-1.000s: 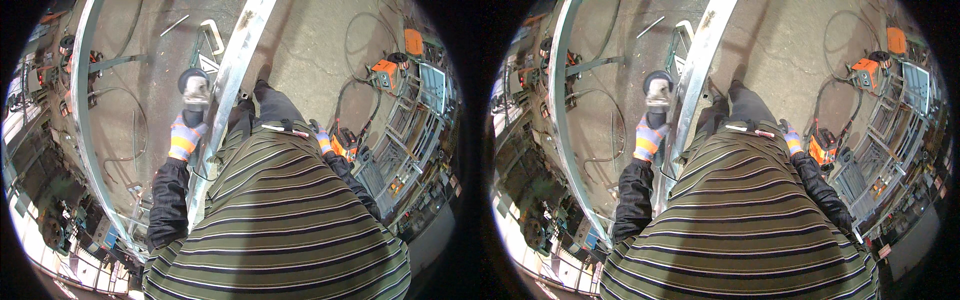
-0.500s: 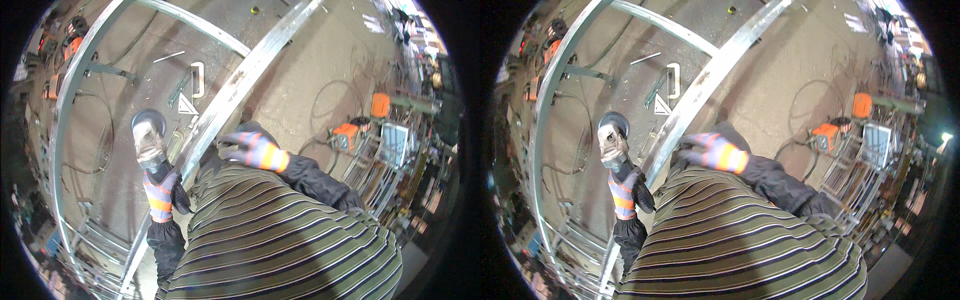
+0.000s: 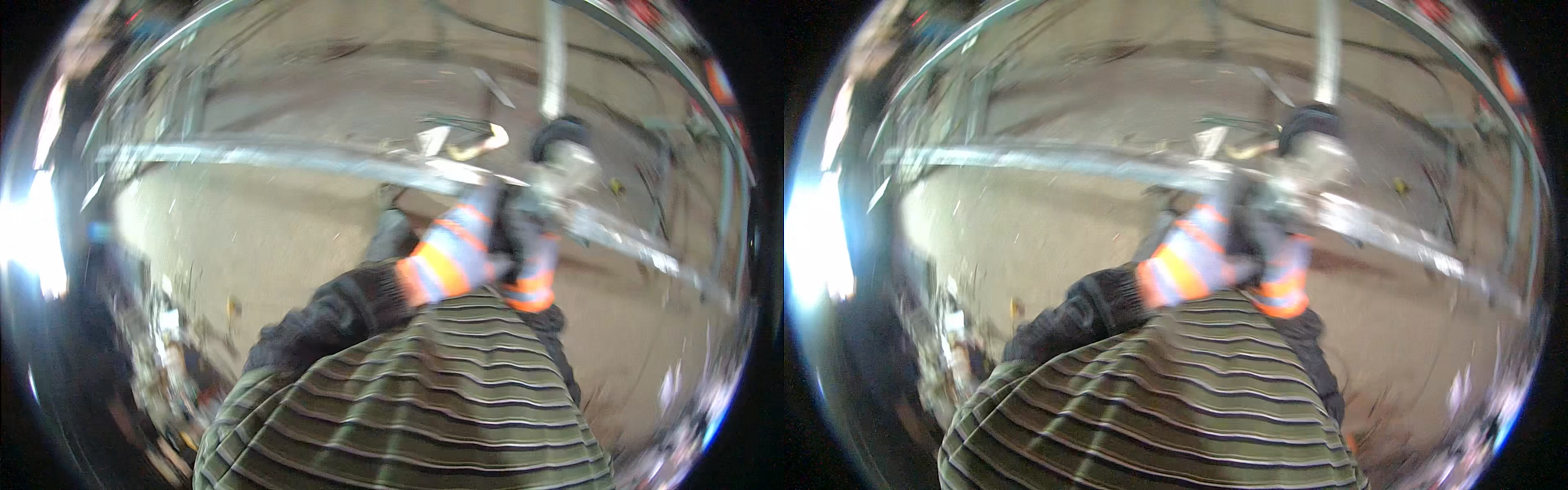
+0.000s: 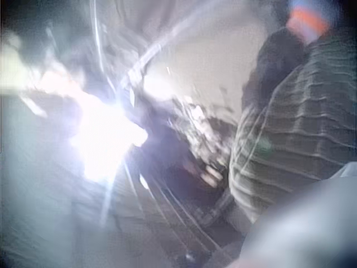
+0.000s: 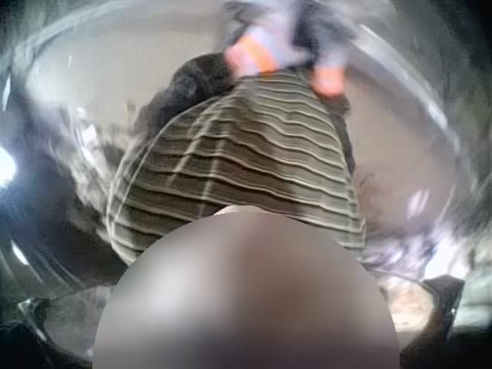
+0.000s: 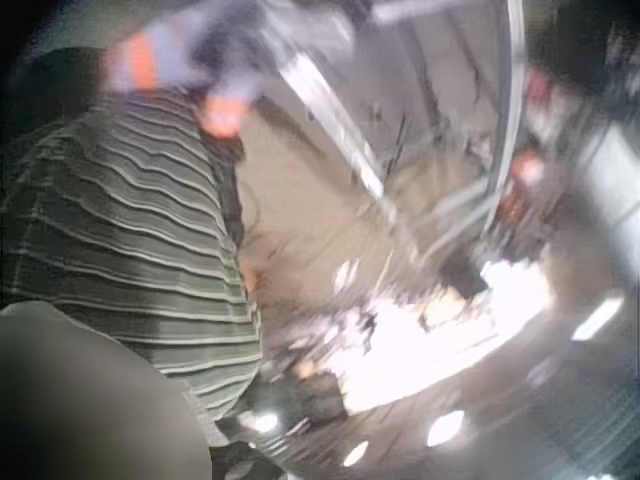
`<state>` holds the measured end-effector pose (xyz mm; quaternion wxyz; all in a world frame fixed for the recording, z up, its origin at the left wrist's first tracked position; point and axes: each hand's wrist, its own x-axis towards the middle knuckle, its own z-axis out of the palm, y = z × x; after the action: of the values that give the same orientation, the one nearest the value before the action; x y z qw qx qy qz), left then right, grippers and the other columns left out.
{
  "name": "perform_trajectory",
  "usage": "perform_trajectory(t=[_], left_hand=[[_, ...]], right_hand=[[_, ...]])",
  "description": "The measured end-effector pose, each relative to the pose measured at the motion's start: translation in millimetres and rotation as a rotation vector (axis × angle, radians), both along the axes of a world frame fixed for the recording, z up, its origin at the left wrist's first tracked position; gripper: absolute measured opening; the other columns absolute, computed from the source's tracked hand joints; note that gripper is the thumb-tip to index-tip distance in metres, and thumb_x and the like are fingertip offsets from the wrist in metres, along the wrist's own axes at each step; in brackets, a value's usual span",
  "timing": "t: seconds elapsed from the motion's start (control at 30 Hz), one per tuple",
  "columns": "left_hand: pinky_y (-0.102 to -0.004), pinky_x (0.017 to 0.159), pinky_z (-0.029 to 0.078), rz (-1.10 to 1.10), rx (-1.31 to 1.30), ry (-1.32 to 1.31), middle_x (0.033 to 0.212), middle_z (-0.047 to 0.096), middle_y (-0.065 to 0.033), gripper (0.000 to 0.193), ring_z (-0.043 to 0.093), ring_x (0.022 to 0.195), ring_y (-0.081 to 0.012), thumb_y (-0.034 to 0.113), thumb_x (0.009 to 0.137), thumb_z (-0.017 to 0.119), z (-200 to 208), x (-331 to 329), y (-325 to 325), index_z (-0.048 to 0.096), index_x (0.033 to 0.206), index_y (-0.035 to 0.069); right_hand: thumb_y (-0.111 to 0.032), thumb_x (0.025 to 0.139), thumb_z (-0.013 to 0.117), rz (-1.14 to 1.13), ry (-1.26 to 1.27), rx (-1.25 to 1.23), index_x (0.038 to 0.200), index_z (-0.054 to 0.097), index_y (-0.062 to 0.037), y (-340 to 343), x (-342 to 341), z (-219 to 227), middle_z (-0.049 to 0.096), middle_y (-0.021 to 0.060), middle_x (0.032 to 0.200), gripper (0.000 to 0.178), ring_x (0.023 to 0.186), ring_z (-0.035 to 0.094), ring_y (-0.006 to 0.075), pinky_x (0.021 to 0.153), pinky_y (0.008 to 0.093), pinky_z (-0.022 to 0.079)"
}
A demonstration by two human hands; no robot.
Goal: The person walks through a metal fabrication shop, picks up an angle grinder, and grinds the edges of a large metal frame. Sparks are visible as the tool smooths the metal surfaces.
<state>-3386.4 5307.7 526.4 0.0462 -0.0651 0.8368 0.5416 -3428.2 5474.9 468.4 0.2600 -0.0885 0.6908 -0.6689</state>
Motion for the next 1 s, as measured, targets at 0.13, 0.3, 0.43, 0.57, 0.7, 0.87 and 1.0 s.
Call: perform_trajectory(t=[0.13,0.3,0.43,0.57,0.7,0.87,1.0], left_hand=[[-0.0472,0.087,0.054,-0.022,-0.003,-0.07,0.105,0.069,-0.0235,0.072,0.068,0.1,-0.0416,0.026,0.078,0.082,4,34,40,0.048,0.137,0.004],[-0.0485,0.084,0.053,-0.143,0.004,-0.156,0.099,0.071,-0.0195,0.043,0.068,0.096,-0.0412,0.032,0.086,0.072,-34,82,27,0.064,0.121,0.009],[-0.0474,0.086,0.055,-0.186,-0.158,-0.335,0.098,0.073,-0.0162,0.036,0.07,0.095,-0.0384,0.035,0.09,0.065,-132,139,-11,0.069,0.117,0.011],[-0.0473,0.092,0.053,-0.234,-0.336,-0.615,0.113,0.072,-0.0147,0.042,0.068,0.107,-0.0358,0.048,0.096,0.059,-218,207,-29,0.07,0.122,0.016],[-0.048,0.091,0.052,-0.153,-0.275,-0.395,0.112,0.071,-0.0157,0.045,0.067,0.105,-0.0371,0.05,0.096,0.059,-228,174,30,0.069,0.118,0.013],[-0.0483,0.076,0.052,-0.026,-0.092,-0.253,0.092,0.07,-0.0185,0.036,0.067,0.089,-0.0397,0.043,0.092,0.068,-168,81,107,0.071,0.099,0.007],[-0.0472,0.073,0.052,0.001,-0.084,-0.301,0.086,0.068,-0.0177,0.039,0.067,0.084,-0.0392,0.045,0.092,0.067,-143,48,136,0.069,0.096,0.007]], right_hand=[[-0.035,0.101,0.056,-0.114,0.099,-0.215,0.136,0.058,-0.0036,61,-54,31,0.064,0.015,0.125,0.047,0.112,0.063,0.0288,0.101,0.0421,0.051],[-0.042,0.101,0.056,0.085,0.304,-0.366,0.133,0.057,-0.003,123,-161,89,0.064,0.0149,0.12,0.05,0.105,0.064,0.029,0.094,0.0402,0.053],[-0.039,0.1,0.06,-0.056,0.176,-0.137,0.124,0.061,-0.0034,170,-229,145,0.066,0.0116,0.107,0.043,0.093,0.064,0.026,0.084,0.0382,0.054],[-0.036,0.099,0.065,-0.273,0.013,0.067,0.114,0.065,-0.0038,225,-287,194,0.068,0.0083,0.095,0.036,0.081,0.064,0.0229,0.074,0.0362,0.055],[-0.026,0.092,0.072,-0.012,0.058,0.523,0.111,0.068,-0.0024,214,-329,141,0.071,0.0068,0.092,0.031,0.078,0.066,0.0192,0.072,0.0345,0.056],[-0.022,0.074,0.084,0.656,0.221,0.887,0.11,0.068,-0.0002,150,-307,32,0.071,0.0057,0.088,0.045,0.074,0.065,0.0131,0.069,0.0315,0.055],[-0.044,0.071,0.083,1.085,0.156,0.977,0.106,0.068,0.006,119,-285,-36,0.073,0.0254,0.094,0.063,0.089,0.073,0.0354,0.081,0.0407,0.056]])
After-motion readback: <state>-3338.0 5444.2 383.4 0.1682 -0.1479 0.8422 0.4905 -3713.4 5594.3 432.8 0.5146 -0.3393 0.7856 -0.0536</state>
